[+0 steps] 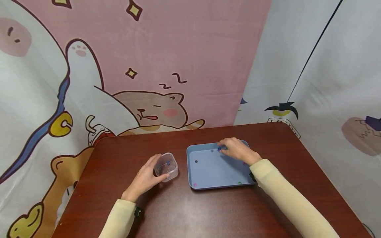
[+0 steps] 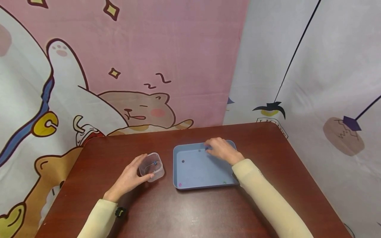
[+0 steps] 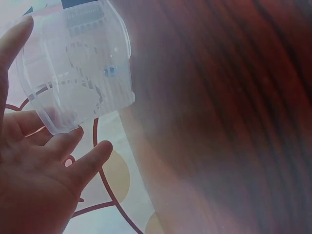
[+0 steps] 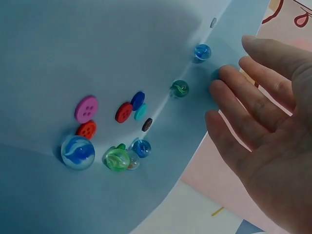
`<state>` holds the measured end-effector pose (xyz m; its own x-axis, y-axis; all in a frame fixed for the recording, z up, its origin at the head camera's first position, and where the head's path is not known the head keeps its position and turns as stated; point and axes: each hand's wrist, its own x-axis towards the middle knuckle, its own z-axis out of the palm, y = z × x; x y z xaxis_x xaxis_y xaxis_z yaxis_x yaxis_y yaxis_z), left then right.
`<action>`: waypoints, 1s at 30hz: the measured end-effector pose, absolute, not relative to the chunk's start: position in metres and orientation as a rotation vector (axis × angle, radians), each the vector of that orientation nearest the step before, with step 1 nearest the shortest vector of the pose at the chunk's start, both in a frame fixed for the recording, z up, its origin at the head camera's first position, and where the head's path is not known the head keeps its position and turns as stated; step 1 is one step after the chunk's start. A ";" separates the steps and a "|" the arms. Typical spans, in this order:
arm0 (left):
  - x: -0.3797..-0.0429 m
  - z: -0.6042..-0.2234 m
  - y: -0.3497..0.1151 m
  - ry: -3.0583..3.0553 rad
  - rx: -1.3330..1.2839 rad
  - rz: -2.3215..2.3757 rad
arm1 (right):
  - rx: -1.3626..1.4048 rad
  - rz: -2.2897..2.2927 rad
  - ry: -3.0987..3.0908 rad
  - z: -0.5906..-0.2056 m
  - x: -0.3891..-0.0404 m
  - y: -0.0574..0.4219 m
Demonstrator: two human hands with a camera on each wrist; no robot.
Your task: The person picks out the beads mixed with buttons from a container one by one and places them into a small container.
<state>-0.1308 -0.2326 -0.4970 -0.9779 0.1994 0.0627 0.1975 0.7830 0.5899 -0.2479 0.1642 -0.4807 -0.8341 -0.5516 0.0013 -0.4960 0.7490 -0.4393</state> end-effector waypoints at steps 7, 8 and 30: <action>-0.131 -0.499 -0.232 2.976 0.338 0.980 | -0.822 -0.625 2.813 -0.488 -0.249 0.162; -0.131 -0.499 -0.232 2.976 0.336 0.982 | -0.827 -0.622 2.815 -0.489 -0.250 0.161; -0.131 -0.498 -0.232 2.968 0.315 0.979 | -0.887 -0.450 2.890 -0.506 -0.248 0.155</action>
